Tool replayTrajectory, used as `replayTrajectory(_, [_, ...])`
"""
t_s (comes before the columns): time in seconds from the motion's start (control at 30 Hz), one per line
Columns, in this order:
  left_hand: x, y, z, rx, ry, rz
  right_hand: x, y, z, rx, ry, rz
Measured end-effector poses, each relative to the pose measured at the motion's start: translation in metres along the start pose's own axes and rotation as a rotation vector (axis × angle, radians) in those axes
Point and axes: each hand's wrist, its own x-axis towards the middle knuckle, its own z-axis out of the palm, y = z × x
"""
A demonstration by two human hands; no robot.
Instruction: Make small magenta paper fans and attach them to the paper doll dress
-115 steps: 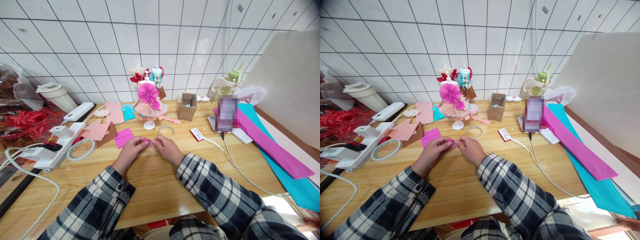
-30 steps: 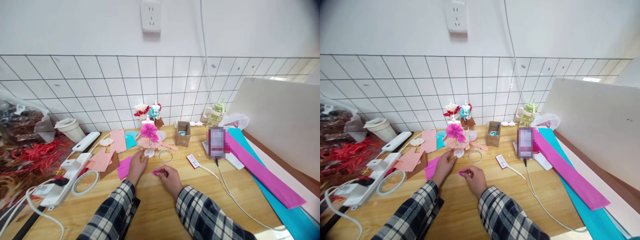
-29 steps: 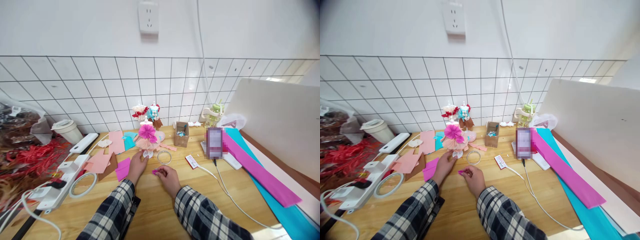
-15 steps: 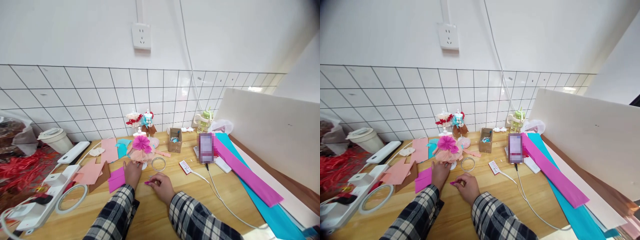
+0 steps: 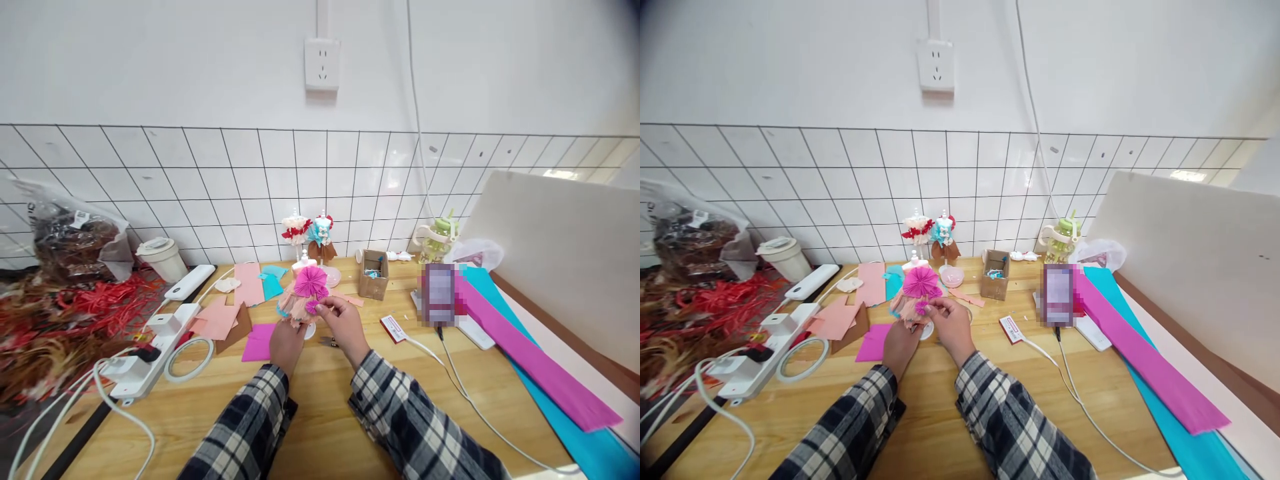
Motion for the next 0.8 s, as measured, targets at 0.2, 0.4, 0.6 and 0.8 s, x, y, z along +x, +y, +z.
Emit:
replayTrajectory(0.2, [0.0, 0.0, 0.001, 0.009, 0.014, -0.036, 0.002, 0.009, 0.007, -0.078, 0.074, -0.065])
replayTrajectory(0.4, [-0.001, -0.002, 0.007, 0.062, 0.024, -0.093, 0.004, 0.015, 0.012, -0.164, 0.152, -0.119])
replayTrajectory(0.6, [-0.002, -0.004, 0.011, 0.124, 0.036, -0.149, 0.004, 0.013, 0.017, -0.27, 0.221, -0.204])
replayTrajectory(0.8, [-0.002, -0.002, 0.008, 0.114, 0.028, -0.121, -0.002, 0.01, 0.019, -0.38, 0.297, -0.28])
